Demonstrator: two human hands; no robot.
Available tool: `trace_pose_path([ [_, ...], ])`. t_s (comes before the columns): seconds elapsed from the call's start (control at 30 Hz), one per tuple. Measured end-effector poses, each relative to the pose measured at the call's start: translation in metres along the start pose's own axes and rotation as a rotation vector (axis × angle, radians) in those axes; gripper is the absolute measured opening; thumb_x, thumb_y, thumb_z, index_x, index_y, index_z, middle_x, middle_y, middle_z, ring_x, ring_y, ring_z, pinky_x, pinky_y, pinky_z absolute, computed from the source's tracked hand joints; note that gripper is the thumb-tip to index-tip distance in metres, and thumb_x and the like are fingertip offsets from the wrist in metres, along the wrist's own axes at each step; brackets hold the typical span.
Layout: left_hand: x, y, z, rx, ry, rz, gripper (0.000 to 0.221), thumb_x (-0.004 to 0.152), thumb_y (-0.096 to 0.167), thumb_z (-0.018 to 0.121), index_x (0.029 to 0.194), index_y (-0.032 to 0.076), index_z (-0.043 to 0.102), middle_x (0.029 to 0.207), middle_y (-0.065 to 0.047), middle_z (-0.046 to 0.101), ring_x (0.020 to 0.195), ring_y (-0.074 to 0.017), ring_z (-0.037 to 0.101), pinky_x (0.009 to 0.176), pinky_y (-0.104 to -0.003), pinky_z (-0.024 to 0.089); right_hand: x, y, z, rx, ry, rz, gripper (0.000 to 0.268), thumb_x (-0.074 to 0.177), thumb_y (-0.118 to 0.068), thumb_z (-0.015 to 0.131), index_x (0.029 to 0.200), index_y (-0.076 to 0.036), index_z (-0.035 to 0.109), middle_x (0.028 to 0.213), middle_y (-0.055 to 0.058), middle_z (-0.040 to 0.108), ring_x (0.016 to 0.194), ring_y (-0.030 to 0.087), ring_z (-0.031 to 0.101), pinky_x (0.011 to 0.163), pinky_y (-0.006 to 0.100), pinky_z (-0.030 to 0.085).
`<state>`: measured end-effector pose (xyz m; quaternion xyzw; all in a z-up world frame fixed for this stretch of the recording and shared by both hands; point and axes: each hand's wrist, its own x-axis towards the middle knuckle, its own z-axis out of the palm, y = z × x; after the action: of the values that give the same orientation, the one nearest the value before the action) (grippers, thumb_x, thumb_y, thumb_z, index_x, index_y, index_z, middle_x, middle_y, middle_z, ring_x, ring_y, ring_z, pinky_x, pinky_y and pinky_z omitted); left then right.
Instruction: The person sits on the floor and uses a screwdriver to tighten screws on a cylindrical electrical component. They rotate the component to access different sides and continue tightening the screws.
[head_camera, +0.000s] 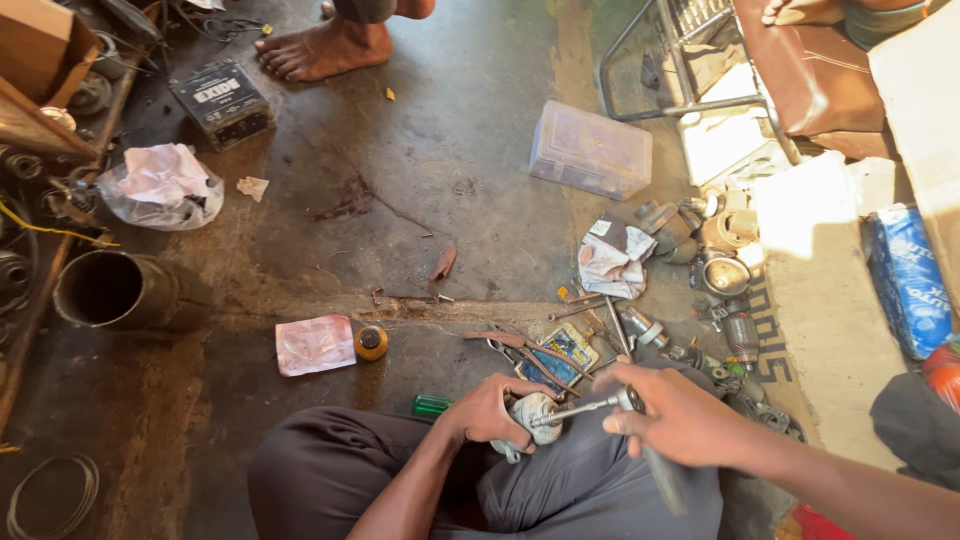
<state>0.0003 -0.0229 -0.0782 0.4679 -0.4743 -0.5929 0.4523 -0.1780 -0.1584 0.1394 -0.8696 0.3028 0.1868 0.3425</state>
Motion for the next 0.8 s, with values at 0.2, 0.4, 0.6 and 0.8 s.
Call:
trace_pose_path([
  [0.2,0.005,-0.007,-0.002,-0.093,-0.034,-0.025,0.076,0.053,0.012,0.086,0.128,0.01,0.073,0.109,-0.005,0.079,0.097,-0.0125,0.069,0.09,-0.032,0.054,0.0,-0.004,0.007,-0.134,0.106,-0.13,0.039,0.08,-0.014,0.076,0.118,-0.013,0.067,0.089,0.013,0.073,0.087,0.037,0.074,0.074,0.045,0.055],
  [0.4,-0.003,-0.011,0.003,-0.023,0.005,-0.04,0.077,0.054,0.016,0.093,0.127,0.01,0.069,0.113,-0.001,0.074,0.104,-0.0114,0.067,0.095,-0.031,0.053,0.013,0.006,0.014,0.208,-0.011,0.164,0.034,0.085,-0.012,0.074,0.118,-0.01,0.067,0.091,0.022,0.069,0.086,0.046,0.071,0.077,0.052,0.05],
  [0.6,-0.007,-0.003,0.013,0.025,0.089,-0.014,0.075,0.051,0.018,0.093,0.121,0.008,0.072,0.108,-0.003,0.076,0.101,-0.0126,0.069,0.094,-0.031,0.054,0.005,-0.002,0.016,-0.407,0.342,-0.566,0.057,0.068,-0.011,0.066,0.124,-0.014,0.058,0.088,0.011,0.067,0.087,0.038,0.071,0.079,0.046,0.053],
  [0.8,-0.004,0.008,0.009,0.107,0.096,0.011,0.075,0.048,0.021,0.087,0.122,0.01,0.074,0.107,-0.005,0.077,0.098,-0.0153,0.072,0.091,-0.032,0.056,0.009,-0.012,0.006,0.306,-0.121,0.336,0.032,0.093,-0.021,0.071,0.122,-0.011,0.065,0.082,0.014,0.067,0.074,0.036,0.075,0.067,0.043,0.056],
])
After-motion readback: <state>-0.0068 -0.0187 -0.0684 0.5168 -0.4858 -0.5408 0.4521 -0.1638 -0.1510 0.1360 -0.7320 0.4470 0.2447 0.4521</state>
